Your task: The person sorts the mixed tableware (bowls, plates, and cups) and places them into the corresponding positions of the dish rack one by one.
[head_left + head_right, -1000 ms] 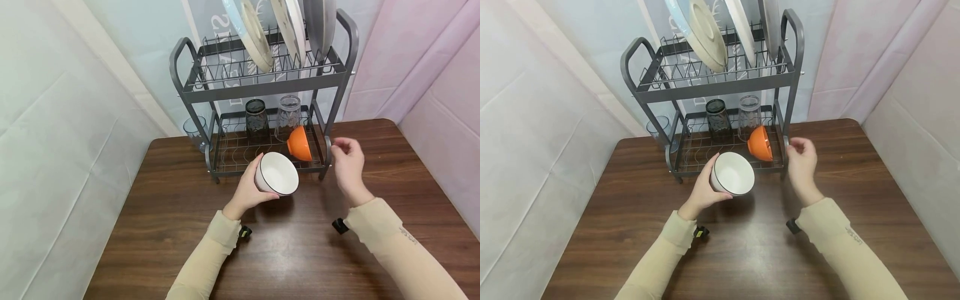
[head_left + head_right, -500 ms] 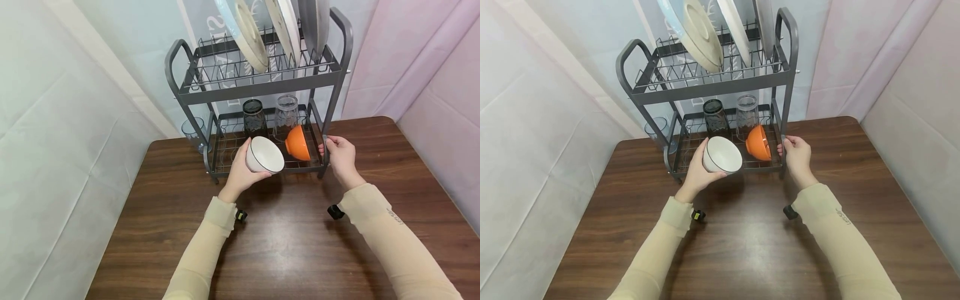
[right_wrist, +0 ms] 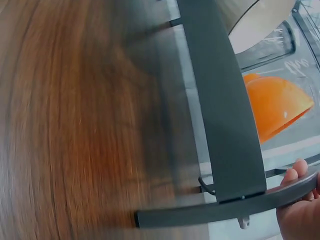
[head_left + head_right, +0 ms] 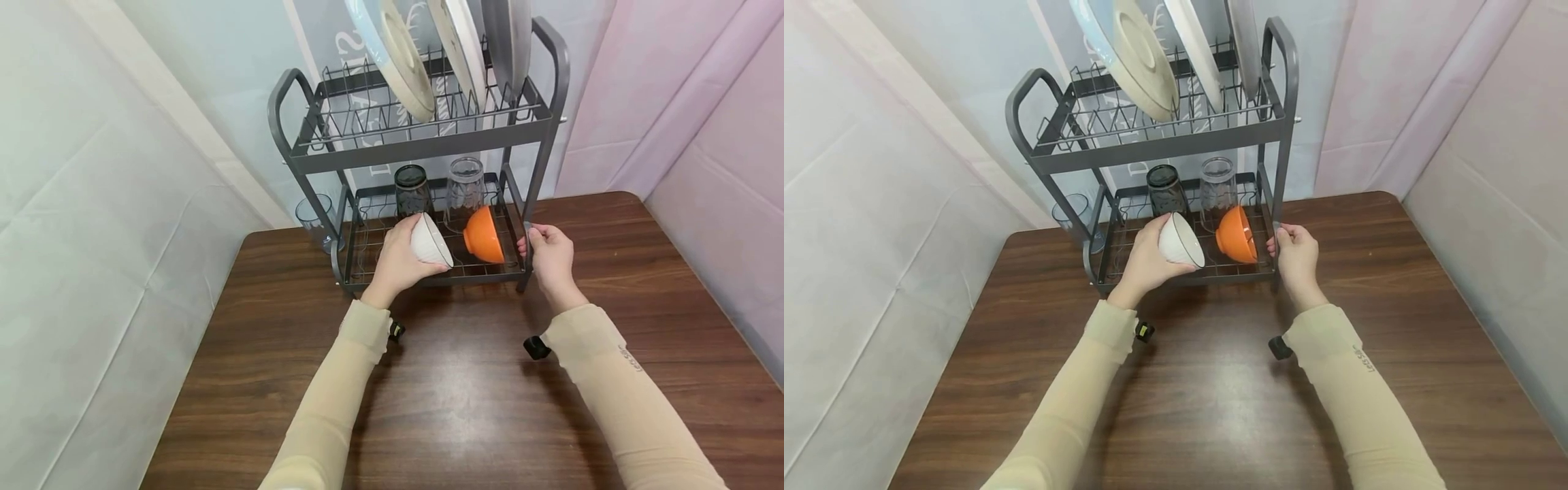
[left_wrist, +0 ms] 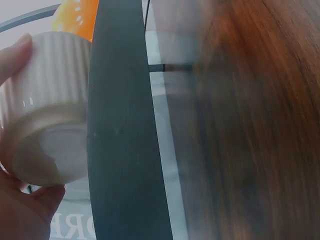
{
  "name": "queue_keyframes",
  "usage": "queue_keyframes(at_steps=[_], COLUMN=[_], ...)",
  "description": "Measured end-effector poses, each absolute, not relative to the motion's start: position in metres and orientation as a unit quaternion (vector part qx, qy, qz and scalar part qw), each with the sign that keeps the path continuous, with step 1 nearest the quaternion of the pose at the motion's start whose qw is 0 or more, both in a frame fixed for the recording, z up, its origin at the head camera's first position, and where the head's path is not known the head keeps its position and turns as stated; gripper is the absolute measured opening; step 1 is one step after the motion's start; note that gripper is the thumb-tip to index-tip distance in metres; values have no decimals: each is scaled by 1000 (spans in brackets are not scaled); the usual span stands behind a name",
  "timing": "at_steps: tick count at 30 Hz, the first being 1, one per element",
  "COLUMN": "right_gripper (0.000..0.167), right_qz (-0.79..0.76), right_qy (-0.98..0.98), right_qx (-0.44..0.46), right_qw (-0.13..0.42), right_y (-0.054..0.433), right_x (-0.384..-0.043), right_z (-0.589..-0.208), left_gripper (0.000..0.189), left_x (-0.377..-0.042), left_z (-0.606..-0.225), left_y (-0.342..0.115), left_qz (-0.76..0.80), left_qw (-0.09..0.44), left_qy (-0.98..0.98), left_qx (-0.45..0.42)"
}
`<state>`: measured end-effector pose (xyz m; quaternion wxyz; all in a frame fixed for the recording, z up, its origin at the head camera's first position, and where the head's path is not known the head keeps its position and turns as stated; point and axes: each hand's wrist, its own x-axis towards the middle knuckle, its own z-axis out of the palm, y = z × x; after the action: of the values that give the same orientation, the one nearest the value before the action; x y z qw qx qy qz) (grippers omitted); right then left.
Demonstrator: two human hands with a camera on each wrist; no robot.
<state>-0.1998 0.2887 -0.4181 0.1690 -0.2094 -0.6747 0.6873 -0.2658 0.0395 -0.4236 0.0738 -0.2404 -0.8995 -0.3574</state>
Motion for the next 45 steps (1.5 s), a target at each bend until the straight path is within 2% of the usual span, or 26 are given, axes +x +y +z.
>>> queue_keyframes(at_steps=[3,10,24,45], right_gripper=[9,11,11,11], right_qz=[711,725,731,727], right_qy=[-644,-624,-617,-621], right_qx=[-217,-223,-224,-227], right_qw=[180,188,189,184], right_y=[285,282,282,283], right_x=[-202,-204,-203,-201], right_z=[-420,-420,-420,-420], left_gripper=[108,104,104,104], left_x=[-269,-271,-279,-278], left_z=[-424,-423,-420,-421], left_y=[44,52,67,79], left_qz=[-322,-260,-245,-243], left_qw=[69,44,21,14], left_qy=[-911,-932,-931,-928], left_qx=[-247,-250,-269,-280])
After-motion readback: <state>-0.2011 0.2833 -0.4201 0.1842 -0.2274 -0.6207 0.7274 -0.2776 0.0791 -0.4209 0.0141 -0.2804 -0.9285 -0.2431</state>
